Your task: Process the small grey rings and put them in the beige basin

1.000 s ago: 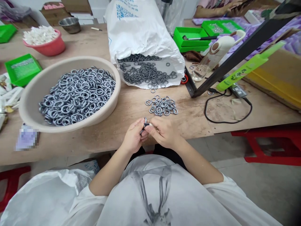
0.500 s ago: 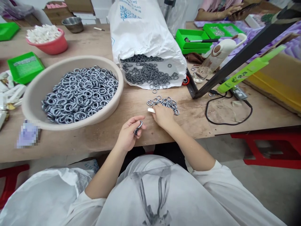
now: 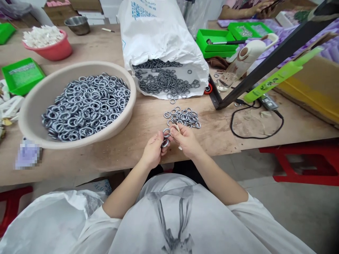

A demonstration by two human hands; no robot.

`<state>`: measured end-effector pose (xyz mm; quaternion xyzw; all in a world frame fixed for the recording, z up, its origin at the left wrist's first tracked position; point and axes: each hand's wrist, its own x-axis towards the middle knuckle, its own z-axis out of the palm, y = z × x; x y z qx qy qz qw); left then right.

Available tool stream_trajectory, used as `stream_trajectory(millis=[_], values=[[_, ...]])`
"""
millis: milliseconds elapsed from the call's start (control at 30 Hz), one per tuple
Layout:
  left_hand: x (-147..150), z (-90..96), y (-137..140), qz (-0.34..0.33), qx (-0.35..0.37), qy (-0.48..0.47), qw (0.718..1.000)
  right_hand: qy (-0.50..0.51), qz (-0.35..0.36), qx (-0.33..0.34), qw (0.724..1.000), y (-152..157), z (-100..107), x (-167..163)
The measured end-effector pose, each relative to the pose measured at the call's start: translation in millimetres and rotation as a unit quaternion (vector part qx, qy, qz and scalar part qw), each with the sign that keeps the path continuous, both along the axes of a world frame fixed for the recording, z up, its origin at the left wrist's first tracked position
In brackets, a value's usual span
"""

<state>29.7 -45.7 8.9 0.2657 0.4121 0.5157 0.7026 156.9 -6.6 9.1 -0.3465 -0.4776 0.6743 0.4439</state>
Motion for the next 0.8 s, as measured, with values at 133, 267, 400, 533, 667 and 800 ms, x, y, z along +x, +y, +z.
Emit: stream_trajectory(millis=[133,267,400,533,667,800], values=[[-3.8,11.5,-1.9,-0.110,-0.067,-0.094,0.987,0.001,-0.002,0.022,1.000,-0.2,-5.7,1.4],[-3.2,17.3,-2.9,-0.095,-0.076,-0.108,0.987,-0.056,-0.022,0.073,0.996,-1.7,-0.7,5.6],[3.8,16.5,-4.9,-0.050,-0.054,-0.056,0.996,-0.120,-0.022,0.100,0.988,-3.6,5.2,7.3],[5.3,18.9,-6.8,-0.034,-0.047,-0.052,0.997,-0.247,-0.072,0.195,0.946,-4.6,10.5,13.9],[4.2,20.7,-8.6,-0.015,-0.053,-0.061,0.997,-0.400,-0.046,0.336,0.851,-14.2,17.7,21.9],[6.3,19.6,-9.5,0.005,-0.062,-0.054,0.997,-0.476,-0.014,0.381,0.793,-23.9,21.2,20.8]])
